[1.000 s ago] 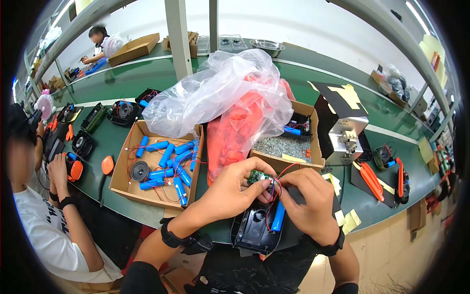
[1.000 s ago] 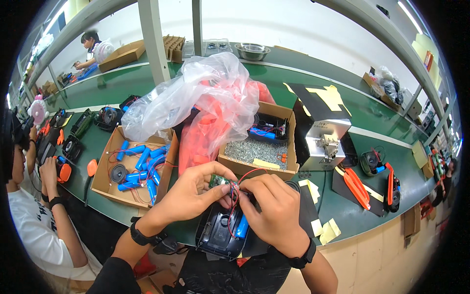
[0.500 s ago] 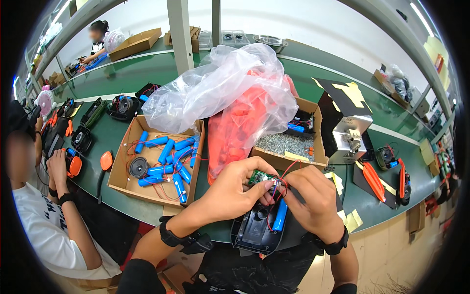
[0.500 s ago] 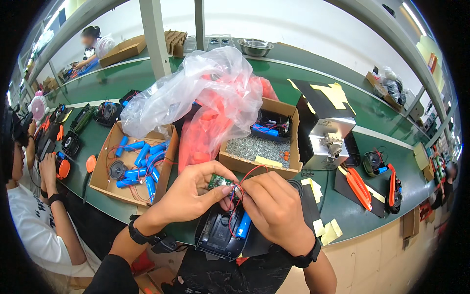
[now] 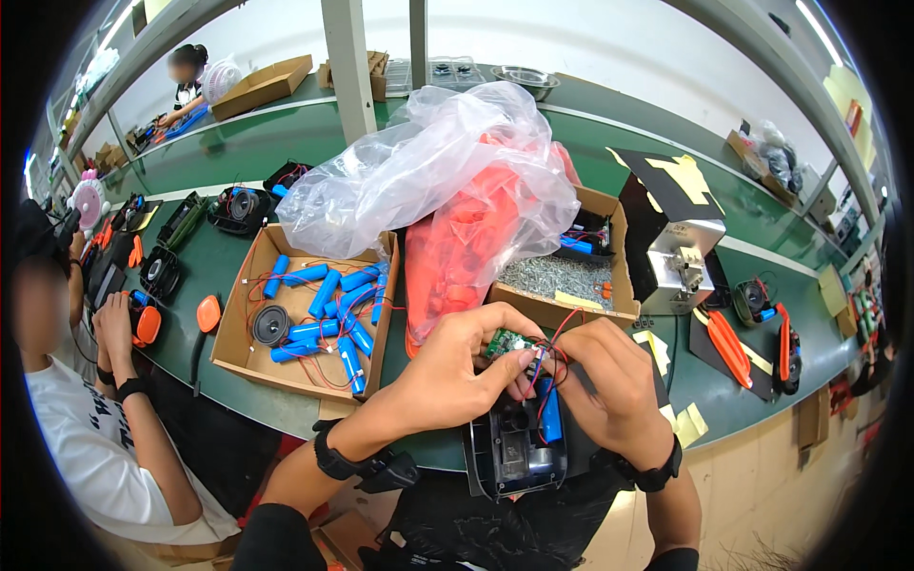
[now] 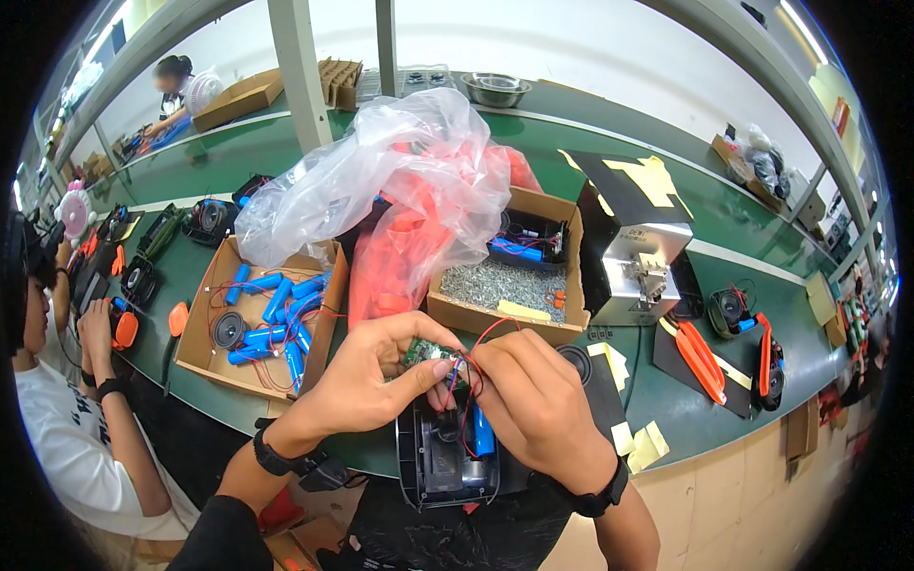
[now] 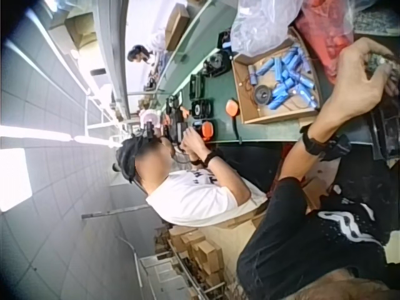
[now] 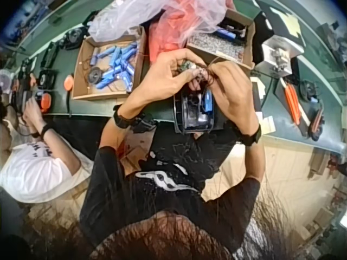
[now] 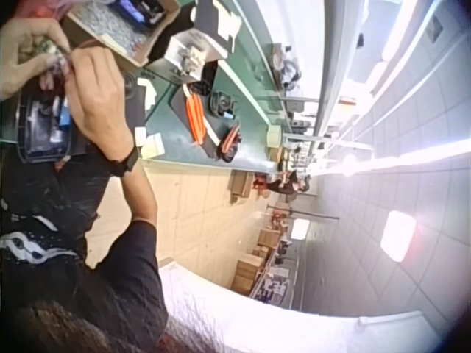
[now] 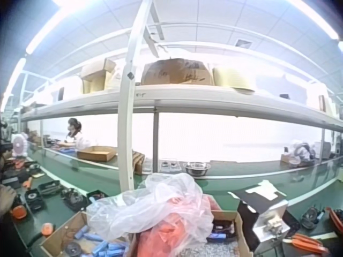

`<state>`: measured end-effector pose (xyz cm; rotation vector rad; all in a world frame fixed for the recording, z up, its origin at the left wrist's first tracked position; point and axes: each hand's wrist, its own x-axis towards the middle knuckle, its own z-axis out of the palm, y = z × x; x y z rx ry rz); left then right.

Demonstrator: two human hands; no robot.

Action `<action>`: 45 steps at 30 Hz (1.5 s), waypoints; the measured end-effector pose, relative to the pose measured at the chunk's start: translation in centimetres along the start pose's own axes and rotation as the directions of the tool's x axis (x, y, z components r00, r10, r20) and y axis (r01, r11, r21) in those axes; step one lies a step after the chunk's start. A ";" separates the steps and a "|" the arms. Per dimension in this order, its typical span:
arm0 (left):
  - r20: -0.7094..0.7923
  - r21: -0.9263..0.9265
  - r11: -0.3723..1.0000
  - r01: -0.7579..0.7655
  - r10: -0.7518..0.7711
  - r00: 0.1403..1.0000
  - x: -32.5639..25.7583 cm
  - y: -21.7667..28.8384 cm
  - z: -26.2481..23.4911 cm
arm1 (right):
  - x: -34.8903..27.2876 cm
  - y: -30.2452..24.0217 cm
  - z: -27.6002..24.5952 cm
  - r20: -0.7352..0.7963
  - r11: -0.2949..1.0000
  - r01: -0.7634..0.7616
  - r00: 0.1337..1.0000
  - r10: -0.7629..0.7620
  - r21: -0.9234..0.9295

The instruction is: The person assembles a handheld electronic device by inserting a blue battery into the casing, connecting wires to a circuit board, and securing the components. They manipulate the device casing, battery, and circuit board, occasionally adjusting the internal wiring before closing the unit.

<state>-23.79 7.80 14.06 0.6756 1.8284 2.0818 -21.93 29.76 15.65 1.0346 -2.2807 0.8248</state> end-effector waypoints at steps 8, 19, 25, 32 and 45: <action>0.017 0.076 0.996 0.038 -0.039 0.999 0.4 0.3 -0.4 | -0.3 0.1 0.8 -0.102 0.999 -0.031 0.994 0.032 0.011; 0.041 0.002 0.999 0.039 -0.039 0.998 0.4 -0.1 -0.5 | -0.7 -0.4 0.9 -0.133 0.993 -0.105 0.985 0.112 0.054; 0.011 0.097 0.995 0.022 -0.024 1.000 0.4 -0.7 0.1 | -0.9 -0.4 1.2 -0.140 0.987 -0.134 0.979 0.145 0.090; -0.034 0.121 0.991 0.052 -0.048 0.998 0.1 -0.6 0.6 | -0.5 -0.3 0.9 -0.106 0.999 -0.033 0.994 0.034 0.008; -0.049 0.111 0.990 0.082 -0.077 0.996 0.3 -0.4 0.1 | -1.0 0.1 1.2 -0.109 0.997 -0.058 0.992 0.064 0.058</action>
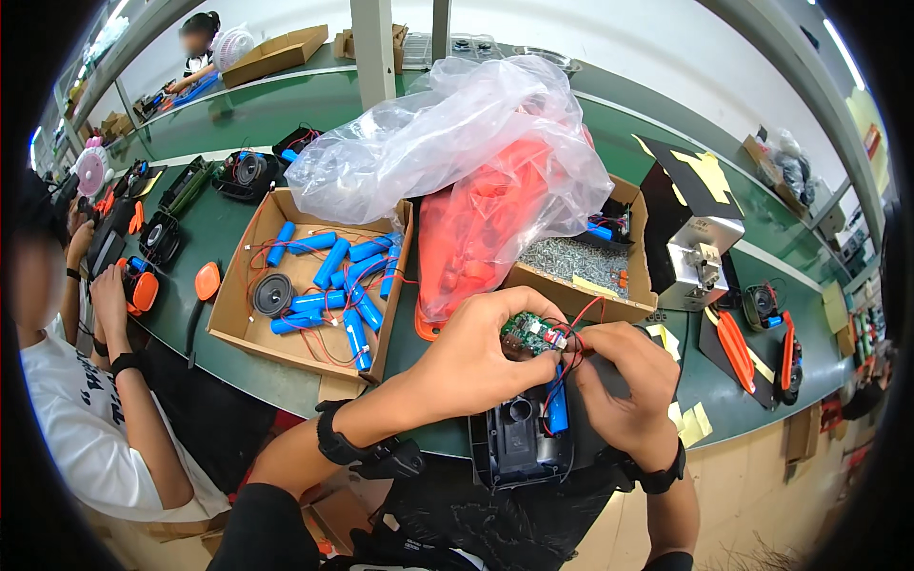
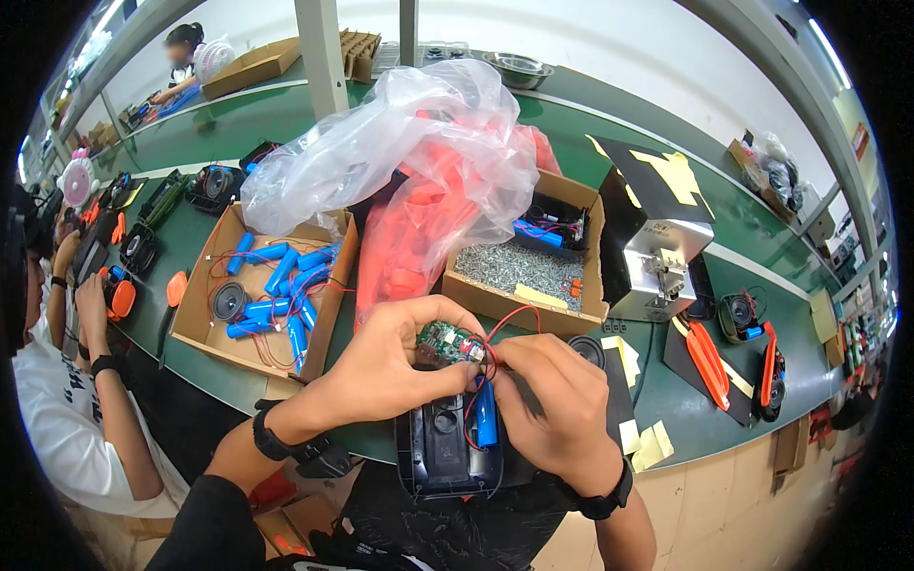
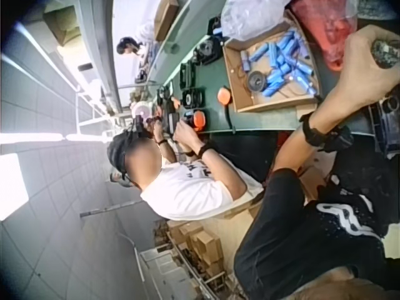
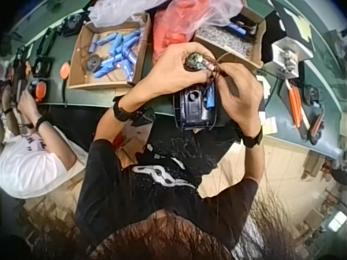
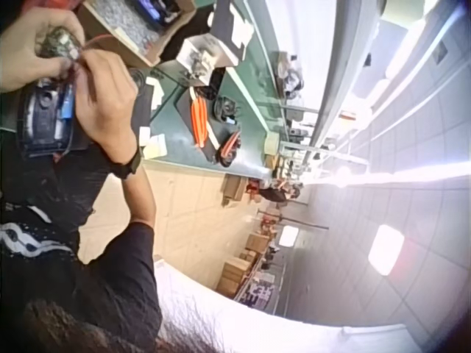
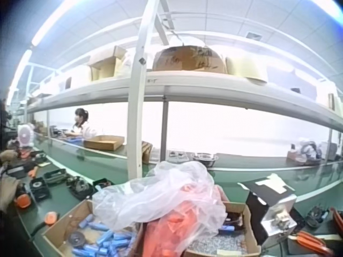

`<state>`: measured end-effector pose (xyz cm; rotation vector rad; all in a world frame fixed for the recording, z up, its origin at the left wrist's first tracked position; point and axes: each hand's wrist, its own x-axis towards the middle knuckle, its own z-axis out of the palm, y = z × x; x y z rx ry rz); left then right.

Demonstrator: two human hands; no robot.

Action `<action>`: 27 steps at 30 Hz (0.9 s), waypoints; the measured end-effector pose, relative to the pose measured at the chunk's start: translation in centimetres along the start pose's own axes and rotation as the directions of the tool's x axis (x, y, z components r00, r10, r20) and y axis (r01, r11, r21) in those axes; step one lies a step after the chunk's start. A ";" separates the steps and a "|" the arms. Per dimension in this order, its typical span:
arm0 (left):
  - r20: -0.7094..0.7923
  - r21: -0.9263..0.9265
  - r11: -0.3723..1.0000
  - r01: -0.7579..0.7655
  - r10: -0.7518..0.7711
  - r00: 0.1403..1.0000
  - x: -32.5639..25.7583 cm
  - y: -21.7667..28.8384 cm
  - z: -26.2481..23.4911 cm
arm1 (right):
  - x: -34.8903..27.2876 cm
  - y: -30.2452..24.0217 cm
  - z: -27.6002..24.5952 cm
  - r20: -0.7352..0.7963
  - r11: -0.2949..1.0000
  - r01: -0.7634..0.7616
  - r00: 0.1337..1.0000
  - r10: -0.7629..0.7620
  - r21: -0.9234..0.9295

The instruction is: The person assembles a handheld electronic device by inserting a blue battery into the casing, connecting wires to a circuit board, and securing the components. They manipulate the device casing, battery, and circuit board, occasionally adjusting the internal wiring before closing the unit.

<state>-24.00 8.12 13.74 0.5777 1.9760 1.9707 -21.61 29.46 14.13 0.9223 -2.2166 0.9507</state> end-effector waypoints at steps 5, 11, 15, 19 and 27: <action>0.008 -0.045 0.999 -0.014 0.014 1.000 -0.1 -0.2 0.2 | -0.1 -0.4 0.2 -0.042 0.999 -0.043 0.998 0.045 0.033; 0.028 -0.063 0.998 0.012 -0.010 1.000 -0.2 0.2 0.4 | 0.0 -0.9 0.3 -0.107 0.996 -0.085 0.990 0.087 0.020; 0.030 0.029 1.000 0.008 -0.009 1.000 -0.2 0.0 0.3 | 0.0 -0.7 0.2 -0.054 0.997 -0.023 0.998 0.018 -0.079; 0.023 0.018 1.000 0.000 -0.001 1.000 -0.3 0.0 0.4 | 0.1 -0.8 0.0 -0.055 0.996 -0.080 0.995 0.082 0.034; -0.022 0.166 0.968 -0.186 0.192 0.981 -0.3 -0.7 0.8 | -0.3 -0.3 0.8 -0.079 0.907 -0.244 0.955 0.286 0.343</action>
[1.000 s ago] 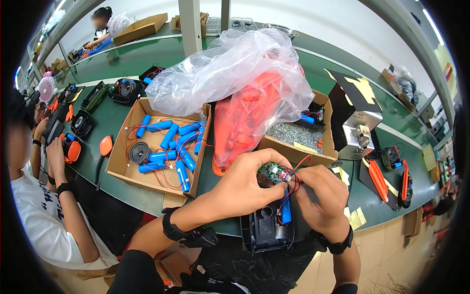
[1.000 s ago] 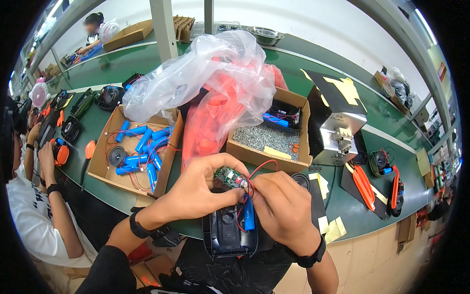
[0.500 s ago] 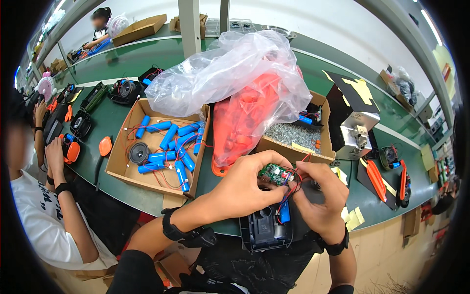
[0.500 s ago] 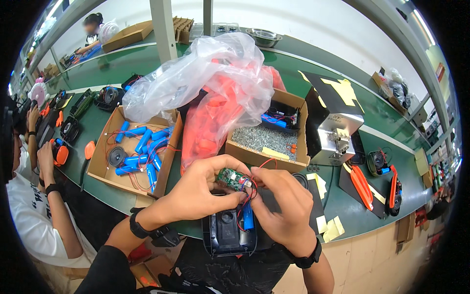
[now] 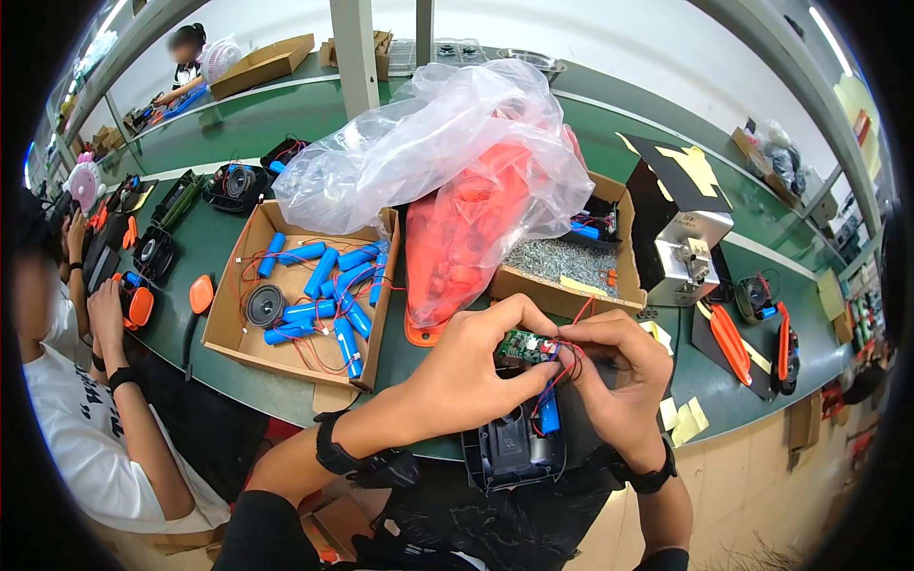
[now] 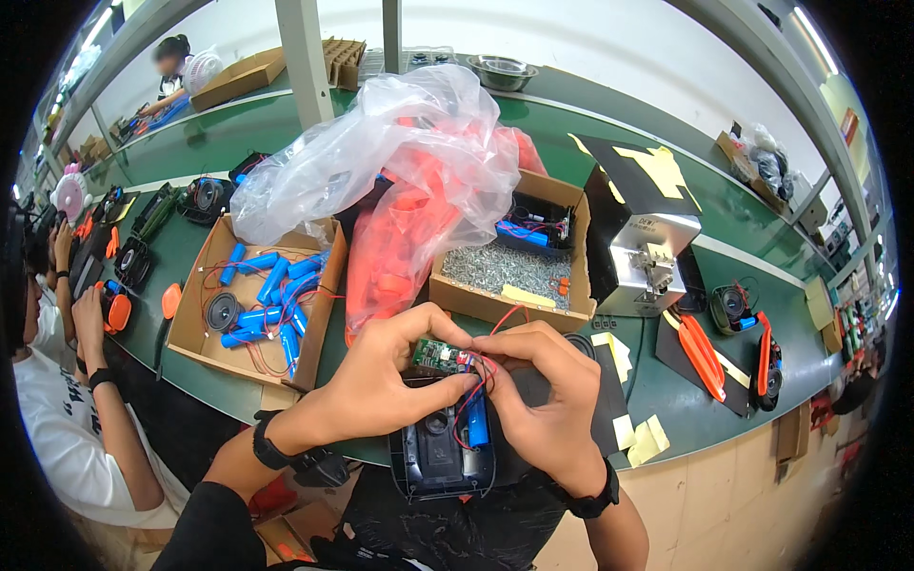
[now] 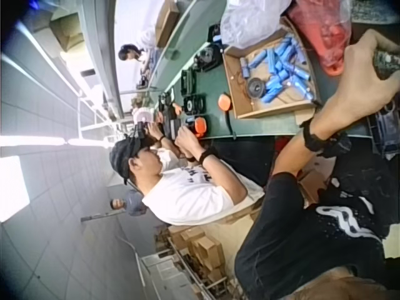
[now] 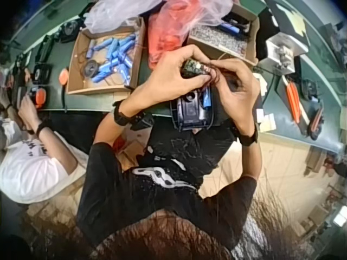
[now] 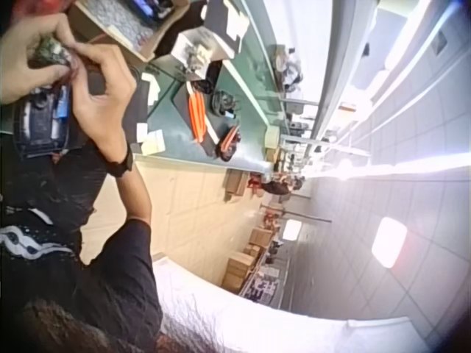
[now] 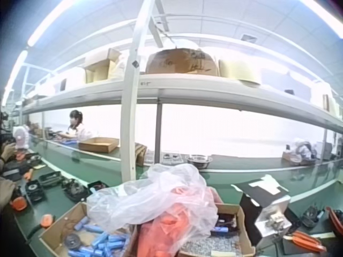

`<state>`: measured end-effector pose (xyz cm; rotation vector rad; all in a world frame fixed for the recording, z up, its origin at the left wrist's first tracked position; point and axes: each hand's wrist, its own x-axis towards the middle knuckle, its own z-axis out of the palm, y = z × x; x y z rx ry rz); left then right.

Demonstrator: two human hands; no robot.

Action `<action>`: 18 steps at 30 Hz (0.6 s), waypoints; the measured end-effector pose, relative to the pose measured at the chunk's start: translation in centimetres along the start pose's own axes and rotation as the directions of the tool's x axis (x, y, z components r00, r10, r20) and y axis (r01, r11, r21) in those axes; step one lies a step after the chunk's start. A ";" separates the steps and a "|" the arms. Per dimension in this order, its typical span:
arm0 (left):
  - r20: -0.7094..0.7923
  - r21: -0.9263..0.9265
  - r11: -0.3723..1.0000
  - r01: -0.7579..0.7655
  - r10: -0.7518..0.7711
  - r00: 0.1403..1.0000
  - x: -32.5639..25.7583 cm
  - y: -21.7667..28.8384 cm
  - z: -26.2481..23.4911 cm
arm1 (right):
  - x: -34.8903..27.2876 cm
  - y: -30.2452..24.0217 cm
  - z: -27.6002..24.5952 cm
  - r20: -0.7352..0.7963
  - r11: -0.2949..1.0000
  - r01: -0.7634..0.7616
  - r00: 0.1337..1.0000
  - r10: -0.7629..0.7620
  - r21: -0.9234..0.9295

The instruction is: The person assembles a handheld electronic device by inserting a blue battery into the casing, connecting wires to a circuit board, and securing the components. They manipulate the device casing, battery, and circuit board, occasionally adjusting the internal wiring before closing the unit.

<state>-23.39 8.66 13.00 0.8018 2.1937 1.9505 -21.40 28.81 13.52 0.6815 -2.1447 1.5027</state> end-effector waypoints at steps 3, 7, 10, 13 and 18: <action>-0.039 -0.005 1.000 0.018 -0.018 0.999 -0.1 0.3 0.1 | 0.1 -0.2 0.3 -0.025 0.999 -0.019 0.999 0.020 0.038; -0.041 0.031 0.997 -0.064 0.065 0.997 -0.2 0.0 -0.1 | -0.1 -0.6 0.9 -0.063 0.992 -0.076 0.995 0.083 0.102; -0.040 -0.025 1.000 -0.011 0.010 0.999 -0.2 0.1 -0.1 | -0.2 -0.6 1.0 -0.080 0.957 -0.166 0.979 0.190 0.237; -0.032 -0.056 0.997 0.046 -0.048 0.998 0.0 0.4 -0.1 | 0.2 0.2 0.7 -0.034 0.987 -0.103 0.994 0.108 0.127; -0.011 0.019 0.999 0.045 -0.045 0.999 0.2 0.3 -0.3 | 0.5 -0.3 0.2 -0.029 0.953 0.116 0.991 -0.129 -0.279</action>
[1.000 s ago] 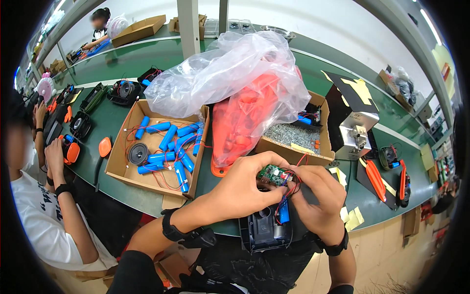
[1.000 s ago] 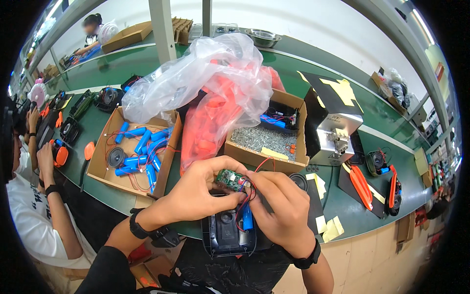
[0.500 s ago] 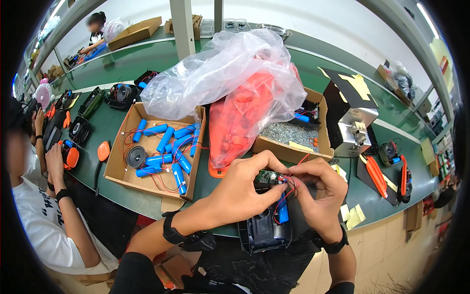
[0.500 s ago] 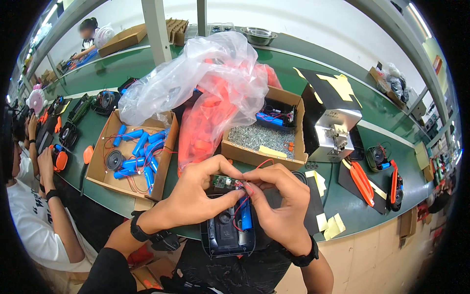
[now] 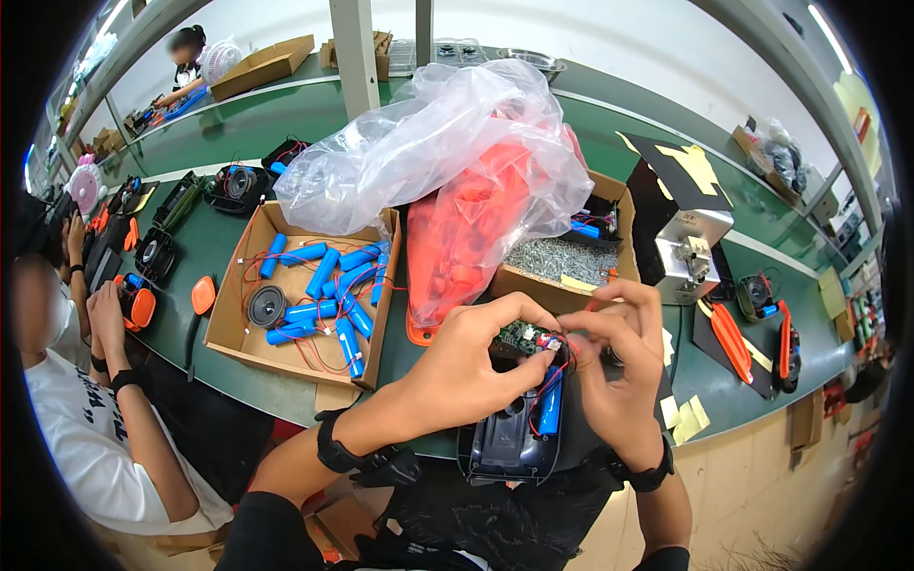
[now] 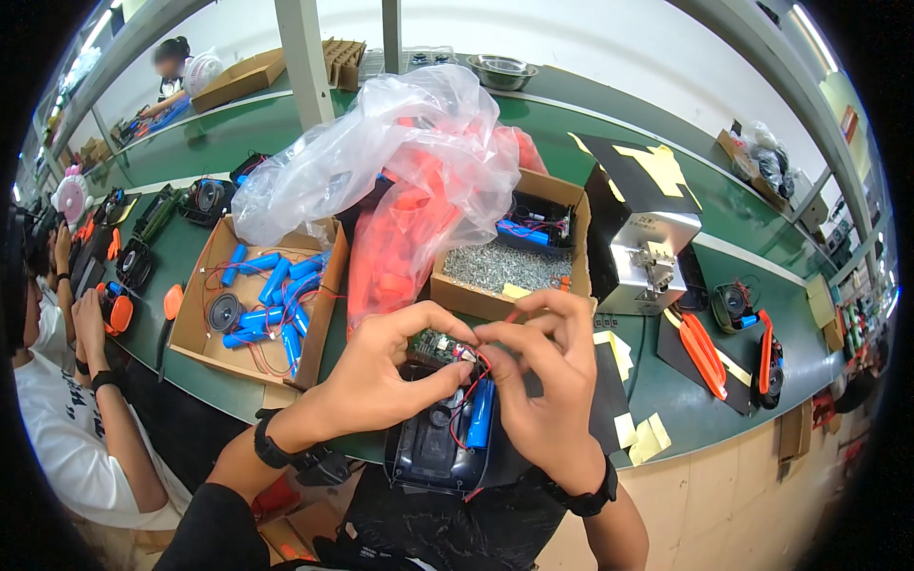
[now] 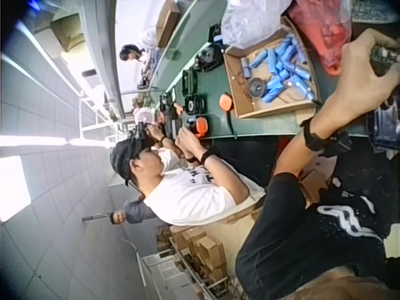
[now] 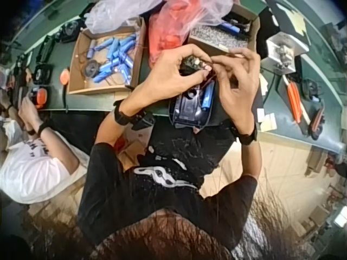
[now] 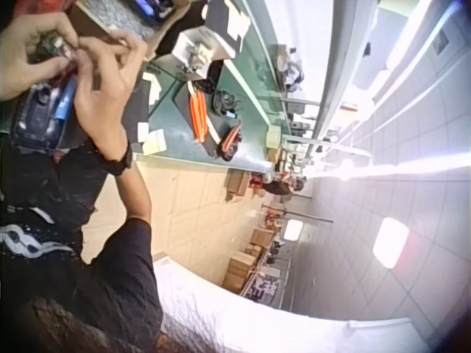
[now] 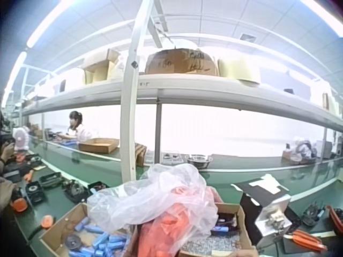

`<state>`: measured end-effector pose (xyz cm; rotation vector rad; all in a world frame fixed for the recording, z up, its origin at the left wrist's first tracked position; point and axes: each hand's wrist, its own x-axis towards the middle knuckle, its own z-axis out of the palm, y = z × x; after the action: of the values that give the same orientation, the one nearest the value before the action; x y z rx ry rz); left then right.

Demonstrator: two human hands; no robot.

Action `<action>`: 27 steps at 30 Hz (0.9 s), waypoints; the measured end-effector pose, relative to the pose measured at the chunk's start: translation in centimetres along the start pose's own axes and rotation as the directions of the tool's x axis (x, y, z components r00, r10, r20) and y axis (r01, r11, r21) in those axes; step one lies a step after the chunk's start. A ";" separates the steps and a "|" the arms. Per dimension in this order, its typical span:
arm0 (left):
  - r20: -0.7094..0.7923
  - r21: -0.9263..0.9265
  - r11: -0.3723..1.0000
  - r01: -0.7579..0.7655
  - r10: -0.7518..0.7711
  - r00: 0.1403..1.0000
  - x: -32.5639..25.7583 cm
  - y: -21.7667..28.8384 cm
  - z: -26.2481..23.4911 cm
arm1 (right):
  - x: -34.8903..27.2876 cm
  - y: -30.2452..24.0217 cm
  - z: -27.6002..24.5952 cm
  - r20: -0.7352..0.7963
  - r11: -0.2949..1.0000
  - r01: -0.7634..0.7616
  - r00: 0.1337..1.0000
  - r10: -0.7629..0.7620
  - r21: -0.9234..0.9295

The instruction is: The person assembles a handheld electronic device by inserting a blue battery into the casing, connecting wires to a circuit board, and securing the components. They manipulate the device casing, battery, and circuit board, occasionally adjusting the internal wiring before closing the unit.

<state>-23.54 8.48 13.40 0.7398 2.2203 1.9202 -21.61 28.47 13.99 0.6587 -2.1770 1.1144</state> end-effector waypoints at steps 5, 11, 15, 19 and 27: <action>0.012 -0.017 0.999 0.030 -0.030 0.999 -0.1 0.2 0.1 | 0.1 0.0 -0.5 0.045 1.000 0.003 0.999 -0.004 0.020; -0.003 0.030 0.999 0.020 -0.020 1.000 -0.2 0.2 0.1 | 0.0 -0.4 -0.6 0.062 1.000 -0.001 0.998 0.000 0.005; -0.005 -0.002 1.000 0.022 -0.022 1.000 -0.1 0.1 0.3 | -0.1 -0.5 -0.6 0.057 1.000 -0.011 0.998 0.011 -0.007; -0.010 0.039 0.999 0.005 -0.005 1.000 -0.3 0.2 0.2 | -0.2 -0.6 -0.6 0.060 1.000 -0.017 0.998 0.017 -0.003; -0.002 0.136 0.978 -0.156 0.158 0.987 -0.1 -0.2 0.1 | -0.2 -0.9 -0.6 0.016 1.000 0.013 1.000 -0.012 -0.007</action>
<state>-23.48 8.48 13.20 0.9520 2.3851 1.8591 -20.71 28.53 14.66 0.6796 -2.1862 1.0985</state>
